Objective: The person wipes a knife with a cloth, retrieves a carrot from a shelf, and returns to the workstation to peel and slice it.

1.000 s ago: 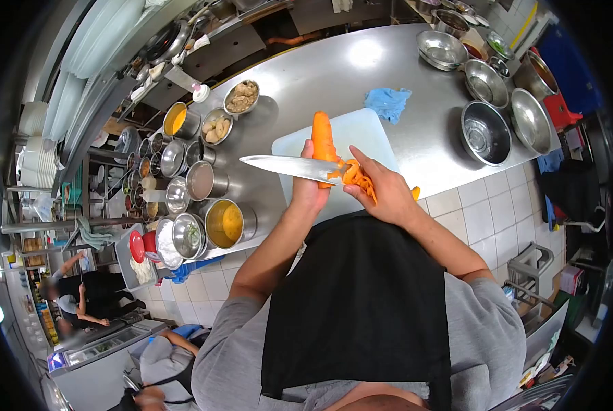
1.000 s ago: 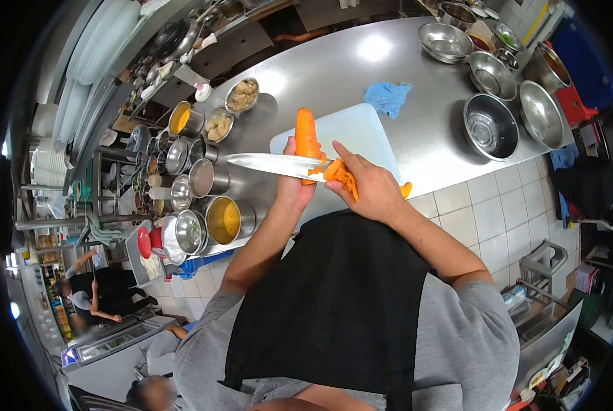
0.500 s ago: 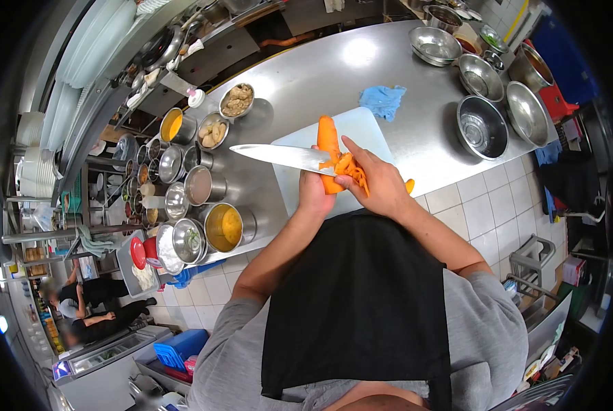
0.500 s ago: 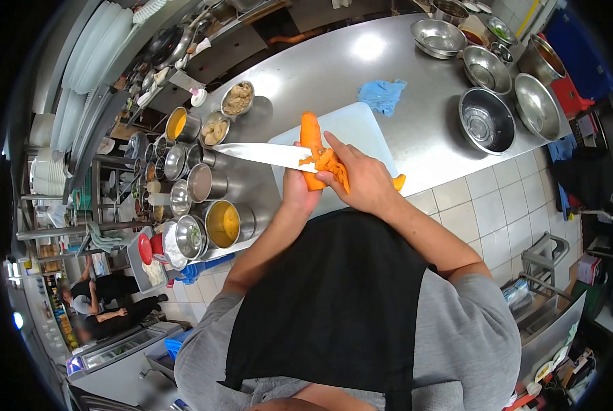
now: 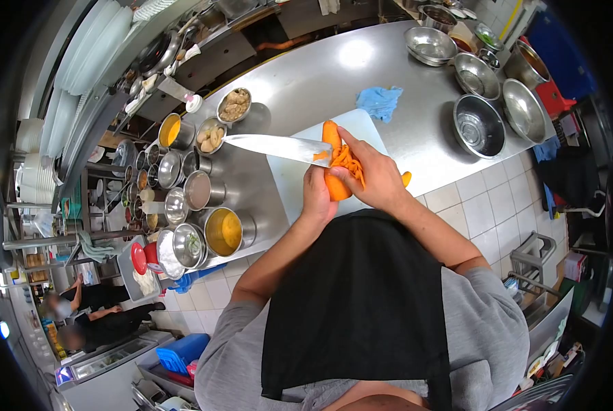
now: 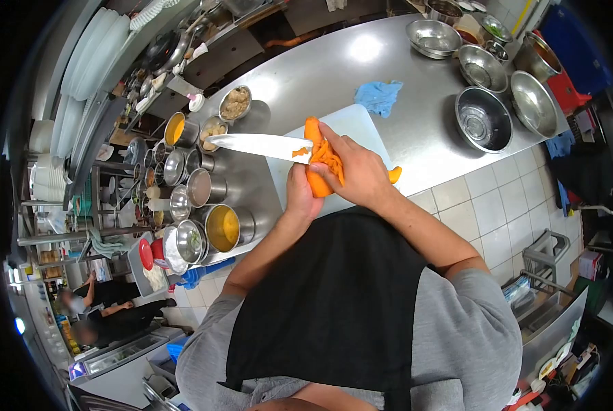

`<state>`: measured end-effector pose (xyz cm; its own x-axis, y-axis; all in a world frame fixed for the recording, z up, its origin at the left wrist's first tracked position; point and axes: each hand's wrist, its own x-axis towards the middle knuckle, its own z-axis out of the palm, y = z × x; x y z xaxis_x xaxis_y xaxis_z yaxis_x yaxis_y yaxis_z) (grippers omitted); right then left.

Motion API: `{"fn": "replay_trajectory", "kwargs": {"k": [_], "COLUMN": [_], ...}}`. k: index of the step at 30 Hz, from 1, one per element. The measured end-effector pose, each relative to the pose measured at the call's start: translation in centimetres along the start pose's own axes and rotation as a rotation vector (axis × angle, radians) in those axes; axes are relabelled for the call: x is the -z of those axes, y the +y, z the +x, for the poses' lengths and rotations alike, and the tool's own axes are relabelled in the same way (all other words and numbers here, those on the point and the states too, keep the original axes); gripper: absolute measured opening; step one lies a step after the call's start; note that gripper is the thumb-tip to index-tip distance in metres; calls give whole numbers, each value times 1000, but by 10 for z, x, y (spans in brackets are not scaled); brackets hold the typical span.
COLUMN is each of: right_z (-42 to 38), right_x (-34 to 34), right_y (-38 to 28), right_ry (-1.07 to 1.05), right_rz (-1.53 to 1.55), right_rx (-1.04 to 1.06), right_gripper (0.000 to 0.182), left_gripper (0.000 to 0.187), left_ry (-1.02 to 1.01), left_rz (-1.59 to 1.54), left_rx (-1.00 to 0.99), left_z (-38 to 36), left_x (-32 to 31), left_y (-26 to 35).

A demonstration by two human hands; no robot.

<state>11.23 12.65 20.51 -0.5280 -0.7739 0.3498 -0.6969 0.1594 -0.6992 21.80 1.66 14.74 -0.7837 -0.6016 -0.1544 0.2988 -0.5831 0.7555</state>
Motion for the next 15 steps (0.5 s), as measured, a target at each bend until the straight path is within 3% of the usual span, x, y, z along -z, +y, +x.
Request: {"fn": "replay_trajectory", "kwargs": {"k": [3,15], "right_z": [3,29], "right_x": [1,-25], "right_y": [-2,18], "right_ry": [-75,50], "right_rz": [12,-18], "right_rx": [-50,31], "right_gripper": [71,65], "left_gripper": [46,44], "left_ry": [-8,-37], "left_rz": [7,47], "left_rx": [10,57], "left_z": [1,-8], "left_x": [2,10], "left_y": [0,-6]}}
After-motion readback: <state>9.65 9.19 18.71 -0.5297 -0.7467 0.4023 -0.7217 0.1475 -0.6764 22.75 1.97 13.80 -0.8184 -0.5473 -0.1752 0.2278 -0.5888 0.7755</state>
